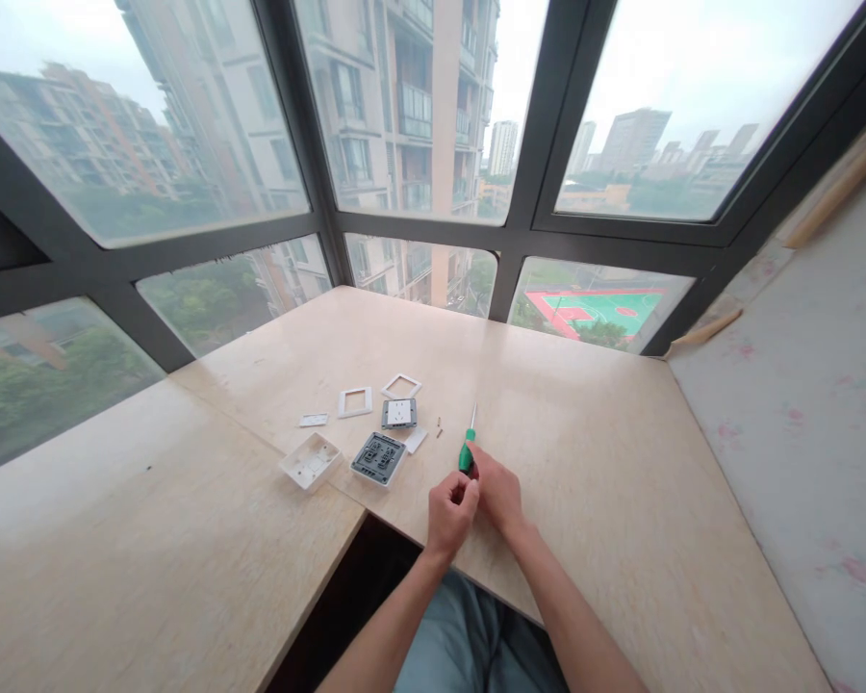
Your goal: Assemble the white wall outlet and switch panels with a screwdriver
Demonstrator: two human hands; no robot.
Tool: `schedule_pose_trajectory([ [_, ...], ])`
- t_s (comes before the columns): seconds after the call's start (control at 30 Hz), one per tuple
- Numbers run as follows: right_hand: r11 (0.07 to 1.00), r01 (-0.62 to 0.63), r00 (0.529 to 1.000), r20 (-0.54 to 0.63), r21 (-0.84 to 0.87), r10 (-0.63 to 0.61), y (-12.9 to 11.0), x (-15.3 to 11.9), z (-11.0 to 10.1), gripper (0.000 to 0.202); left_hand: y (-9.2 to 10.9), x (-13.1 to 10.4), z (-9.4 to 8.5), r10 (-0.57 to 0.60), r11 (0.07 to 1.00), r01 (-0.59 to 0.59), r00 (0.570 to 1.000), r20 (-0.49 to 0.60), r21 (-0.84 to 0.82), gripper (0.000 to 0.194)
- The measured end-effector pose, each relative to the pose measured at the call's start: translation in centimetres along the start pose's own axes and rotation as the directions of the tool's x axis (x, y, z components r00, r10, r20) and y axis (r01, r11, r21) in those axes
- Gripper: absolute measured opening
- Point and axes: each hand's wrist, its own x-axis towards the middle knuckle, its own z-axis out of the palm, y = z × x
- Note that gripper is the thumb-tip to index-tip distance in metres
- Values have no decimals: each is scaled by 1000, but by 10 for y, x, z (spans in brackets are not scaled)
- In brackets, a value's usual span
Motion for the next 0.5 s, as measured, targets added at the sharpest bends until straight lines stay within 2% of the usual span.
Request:
schedule_pose_trajectory([
  [0.13, 982, 98, 995, -24, 163, -95, 15, -11, -1, 49, -1, 1, -1, -2, 1000, 2, 1000, -25, -4, 30],
  [0.23, 950, 126, 991, -71, 287, -110, 29, -31, -8, 48, -1, 2, -1, -1, 1000, 2, 999, -37, 12, 30],
  [0.37, 918, 100, 987, -154, 384, -44, 50, -72, -31, 39, -3, 3, 1, 3, 999, -2, 1000, -27, 47, 31],
  [0.5, 904, 7, 958, -261, 428, 116, 77, -118, -66, 34, -4, 5, 2, 2, 997, -2, 1000, -4, 82, 32],
])
